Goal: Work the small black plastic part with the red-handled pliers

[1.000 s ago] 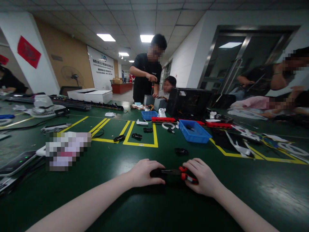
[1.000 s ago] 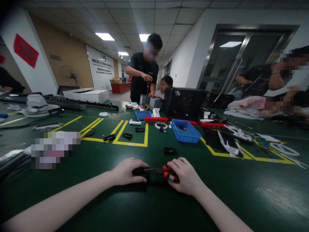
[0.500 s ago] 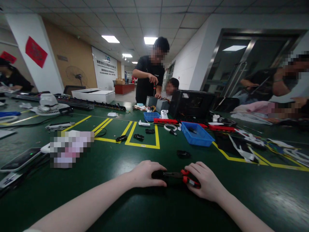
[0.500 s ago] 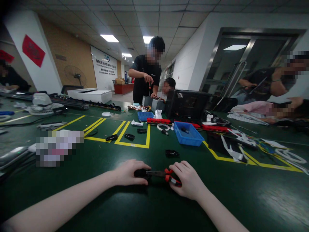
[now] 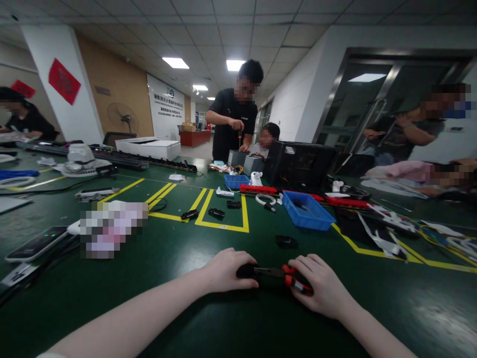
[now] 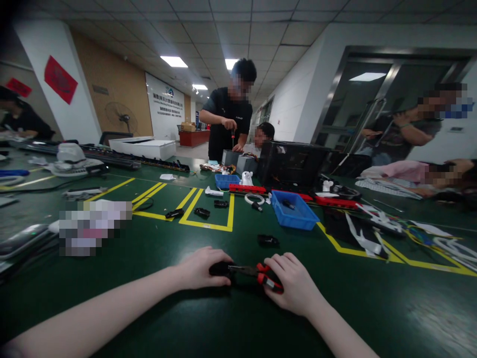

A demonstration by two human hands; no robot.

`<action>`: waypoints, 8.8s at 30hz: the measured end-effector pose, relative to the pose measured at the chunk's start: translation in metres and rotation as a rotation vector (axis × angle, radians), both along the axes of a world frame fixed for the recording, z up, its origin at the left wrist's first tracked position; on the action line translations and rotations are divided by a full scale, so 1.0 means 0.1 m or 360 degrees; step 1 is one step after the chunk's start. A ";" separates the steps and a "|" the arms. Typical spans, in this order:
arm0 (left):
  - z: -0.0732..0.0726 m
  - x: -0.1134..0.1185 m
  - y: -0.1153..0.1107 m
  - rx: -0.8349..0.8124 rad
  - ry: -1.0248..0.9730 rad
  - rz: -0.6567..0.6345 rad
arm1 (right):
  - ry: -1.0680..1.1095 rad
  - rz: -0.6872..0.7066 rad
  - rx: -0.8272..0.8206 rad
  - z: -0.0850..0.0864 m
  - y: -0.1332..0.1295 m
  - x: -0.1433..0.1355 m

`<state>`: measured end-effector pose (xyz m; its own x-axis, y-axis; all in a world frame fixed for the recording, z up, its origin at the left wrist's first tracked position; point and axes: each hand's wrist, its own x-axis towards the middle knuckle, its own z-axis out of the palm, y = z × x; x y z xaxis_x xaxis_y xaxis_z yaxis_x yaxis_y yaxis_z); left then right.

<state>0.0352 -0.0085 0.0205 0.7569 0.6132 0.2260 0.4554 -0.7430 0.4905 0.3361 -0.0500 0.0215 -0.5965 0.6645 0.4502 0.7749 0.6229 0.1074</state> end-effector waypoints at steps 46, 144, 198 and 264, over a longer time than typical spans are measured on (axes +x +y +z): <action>-0.02 0.03 -0.01 0.0243 0.0242 0.0058 | 0.0016 0.0031 0.0035 -0.11 0.06 0.05; 0.05 0.00 -0.01 0.0109 0.0208 -0.0038 | -0.0064 0.0042 0.0094 0.00 0.01 -0.02; 0.00 0.01 -0.01 0.0198 0.0171 -0.0026 | -0.0046 0.0028 0.0004 0.03 0.01 -0.03; -0.12 -0.11 0.18 -0.0116 -0.0378 -0.0275 | -0.0131 0.0063 0.0444 -0.09 0.18 0.02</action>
<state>0.0242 0.0100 0.0090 0.7828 0.5010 0.3692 0.1916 -0.7584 0.6230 0.3385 -0.0323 0.0124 -0.6616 0.4972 0.5612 0.7321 0.5903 0.3400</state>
